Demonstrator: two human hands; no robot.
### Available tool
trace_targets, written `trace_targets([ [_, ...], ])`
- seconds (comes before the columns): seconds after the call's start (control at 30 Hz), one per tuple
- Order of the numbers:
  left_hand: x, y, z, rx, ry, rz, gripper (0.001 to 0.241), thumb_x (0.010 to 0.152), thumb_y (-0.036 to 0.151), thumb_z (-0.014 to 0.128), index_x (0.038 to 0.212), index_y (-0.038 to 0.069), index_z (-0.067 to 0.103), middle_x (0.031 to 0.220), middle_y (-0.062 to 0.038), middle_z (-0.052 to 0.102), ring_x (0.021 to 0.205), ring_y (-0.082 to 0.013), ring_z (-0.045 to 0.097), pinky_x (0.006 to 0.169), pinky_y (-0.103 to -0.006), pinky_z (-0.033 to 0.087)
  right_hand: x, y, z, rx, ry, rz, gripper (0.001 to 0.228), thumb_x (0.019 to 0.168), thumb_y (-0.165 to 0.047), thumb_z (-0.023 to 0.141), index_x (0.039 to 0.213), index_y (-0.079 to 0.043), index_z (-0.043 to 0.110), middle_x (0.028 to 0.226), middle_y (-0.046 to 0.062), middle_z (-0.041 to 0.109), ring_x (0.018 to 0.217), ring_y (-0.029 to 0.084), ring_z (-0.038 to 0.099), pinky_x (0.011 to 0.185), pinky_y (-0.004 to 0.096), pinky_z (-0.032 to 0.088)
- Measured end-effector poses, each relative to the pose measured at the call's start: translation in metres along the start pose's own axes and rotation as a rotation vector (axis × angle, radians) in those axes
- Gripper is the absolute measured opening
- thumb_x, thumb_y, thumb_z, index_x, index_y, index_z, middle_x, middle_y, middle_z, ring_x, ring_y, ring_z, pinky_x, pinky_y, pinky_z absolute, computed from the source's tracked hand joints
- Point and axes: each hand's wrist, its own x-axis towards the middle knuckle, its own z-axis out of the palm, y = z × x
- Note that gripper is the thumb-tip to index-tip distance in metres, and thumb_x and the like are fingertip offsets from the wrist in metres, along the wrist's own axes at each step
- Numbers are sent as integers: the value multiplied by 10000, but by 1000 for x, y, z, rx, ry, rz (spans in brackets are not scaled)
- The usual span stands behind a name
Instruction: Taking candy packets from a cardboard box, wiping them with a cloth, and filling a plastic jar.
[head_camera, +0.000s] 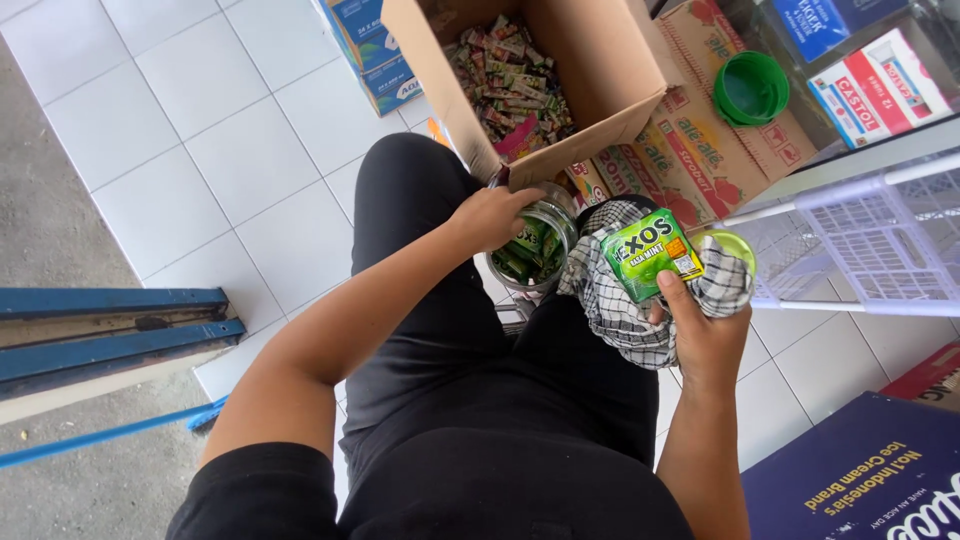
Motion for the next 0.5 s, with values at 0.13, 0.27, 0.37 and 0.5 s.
trace_targets([
  [0.13, -14, 19, -24, -136, 45, -43, 632, 860, 231, 661, 1474, 175, 523, 908, -203, 738, 855, -379, 701, 841, -481, 557, -8, -23, -1, 140, 33, -80, 454, 949, 29, 696, 1378, 5, 548, 1102, 108, 678, 732, 143, 635, 559, 291, 522],
  [0.27, -36, 48, -57, -272, 98, -117, 601, 843, 278, 665, 1415, 112, 581, 801, -220, 733, 744, -360, 731, 794, -435, 583, -16, -22, -22, 167, 2, -197, 387, 991, 71, 696, 1340, 19, 536, 1090, 139, 665, 700, 177, 640, 612, 322, 541],
  [0.37, -61, 76, -88, -400, 32, -213, 573, 838, 291, 610, 1381, 109, 601, 694, -203, 724, 638, -336, 763, 743, -389, 617, -22, -24, -35, 157, -45, -225, 290, 1006, 96, 713, 1244, 16, 568, 980, 129, 670, 678, 177, 658, 636, 318, 562],
  [0.5, -83, 82, -90, -259, 190, -100, 542, 834, 289, 645, 1323, 57, 667, 745, -262, 687, 719, -392, 718, 747, -450, 587, -26, -48, -25, -231, -202, -61, 424, 829, 99, 766, 1225, -11, 660, 952, 111, 711, 692, 165, 658, 595, 315, 549],
])
